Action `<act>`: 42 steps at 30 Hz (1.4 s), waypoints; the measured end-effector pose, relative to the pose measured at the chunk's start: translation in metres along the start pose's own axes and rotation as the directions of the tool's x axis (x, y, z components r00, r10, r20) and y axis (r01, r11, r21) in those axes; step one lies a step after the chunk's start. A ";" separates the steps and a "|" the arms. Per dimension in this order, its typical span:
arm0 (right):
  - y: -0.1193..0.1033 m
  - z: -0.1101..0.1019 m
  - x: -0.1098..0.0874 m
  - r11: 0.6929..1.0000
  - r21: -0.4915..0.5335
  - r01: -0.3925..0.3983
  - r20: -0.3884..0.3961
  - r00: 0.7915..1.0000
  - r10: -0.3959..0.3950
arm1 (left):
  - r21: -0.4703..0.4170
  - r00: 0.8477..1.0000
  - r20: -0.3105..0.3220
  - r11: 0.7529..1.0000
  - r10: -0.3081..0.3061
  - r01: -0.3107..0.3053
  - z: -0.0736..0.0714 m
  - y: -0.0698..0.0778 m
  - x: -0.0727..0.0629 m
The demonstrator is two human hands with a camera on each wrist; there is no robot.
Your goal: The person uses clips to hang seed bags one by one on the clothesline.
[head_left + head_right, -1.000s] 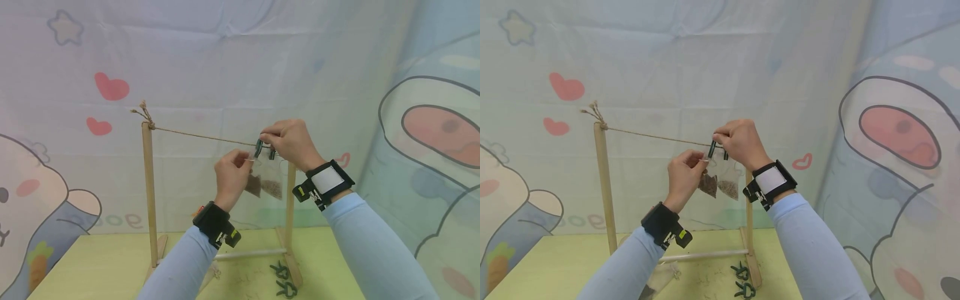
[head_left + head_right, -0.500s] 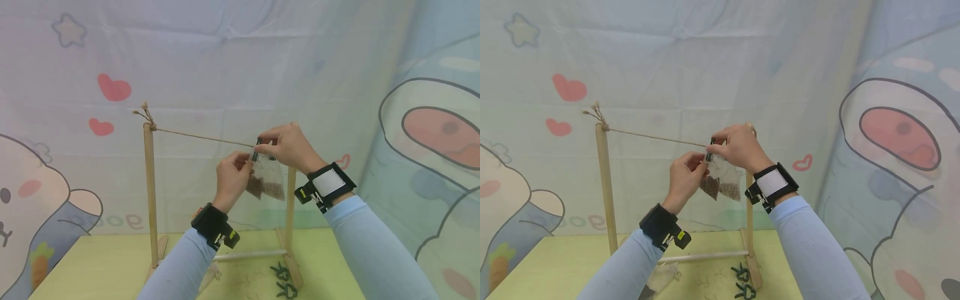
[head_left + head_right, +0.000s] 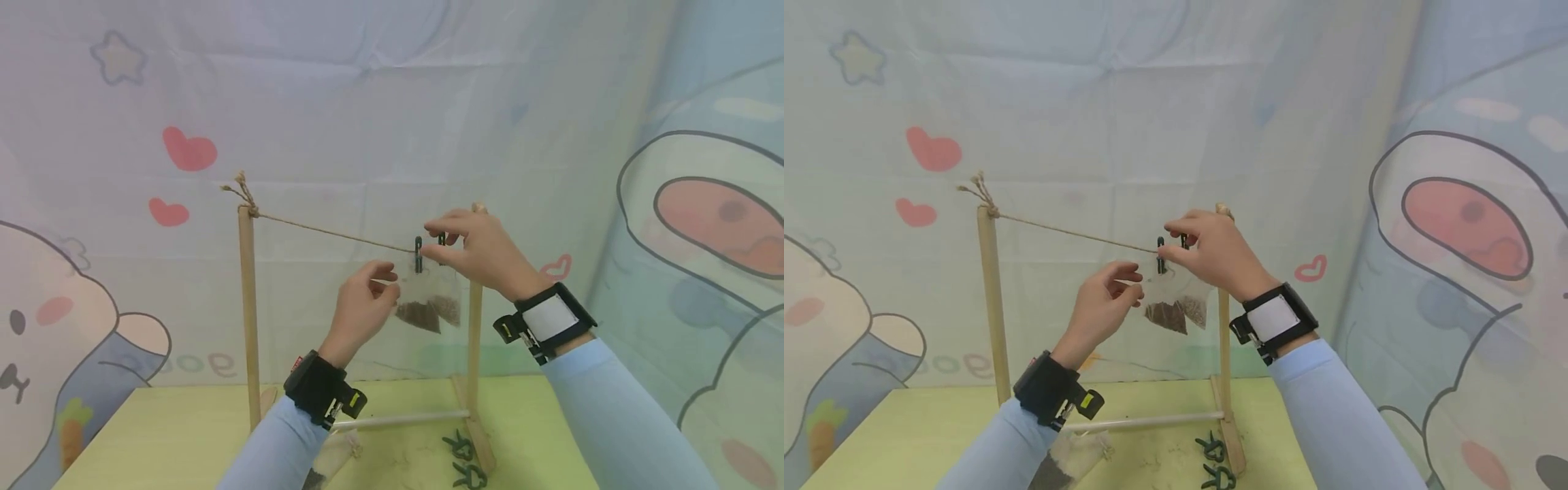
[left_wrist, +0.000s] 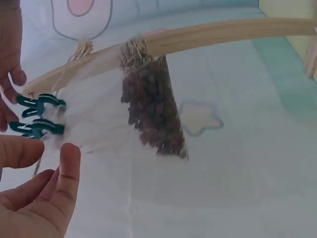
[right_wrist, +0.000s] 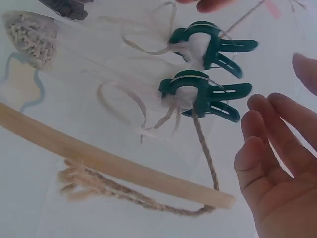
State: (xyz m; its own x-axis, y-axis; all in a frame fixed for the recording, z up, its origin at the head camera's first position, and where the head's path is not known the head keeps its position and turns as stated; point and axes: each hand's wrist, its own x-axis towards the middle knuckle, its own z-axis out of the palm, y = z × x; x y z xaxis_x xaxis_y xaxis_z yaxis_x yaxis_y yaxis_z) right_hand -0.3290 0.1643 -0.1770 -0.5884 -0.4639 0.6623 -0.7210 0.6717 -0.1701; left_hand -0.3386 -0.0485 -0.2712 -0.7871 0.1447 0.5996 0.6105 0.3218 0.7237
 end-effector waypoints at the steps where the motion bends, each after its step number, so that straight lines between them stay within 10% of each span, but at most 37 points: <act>1: 0.000 0.000 -0.004 1.000 0.006 0.018 -0.036 0.999 -0.018 | 0.022 1.000 0.002 1.000 0.010 -0.010 -0.004 0.000 -0.004; 9: 0.000 0.016 -0.047 0.983 0.006 0.182 -0.306 0.937 -0.171 | 0.239 0.980 -0.010 0.952 0.201 -0.193 -0.034 -0.004 -0.044; 22: 0.018 0.085 -0.128 0.989 0.028 0.145 -0.422 0.899 -0.120 | 0.621 0.909 -0.089 0.736 0.408 -0.269 -0.050 -0.031 -0.110; 42: 0.020 0.178 -0.219 0.952 0.200 -0.232 -0.335 0.897 0.289 | 0.626 0.977 -0.142 0.779 0.162 -0.038 -0.020 -0.115 -0.174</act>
State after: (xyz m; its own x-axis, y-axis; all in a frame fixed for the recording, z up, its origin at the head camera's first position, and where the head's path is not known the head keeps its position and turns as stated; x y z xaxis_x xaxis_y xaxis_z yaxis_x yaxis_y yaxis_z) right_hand -0.2794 0.1767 -0.4550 -0.6131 -0.0282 0.7895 -0.6234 0.6310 -0.4617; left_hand -0.2699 -0.1294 -0.4517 -0.6574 0.0601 0.7512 0.4496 0.8313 0.3270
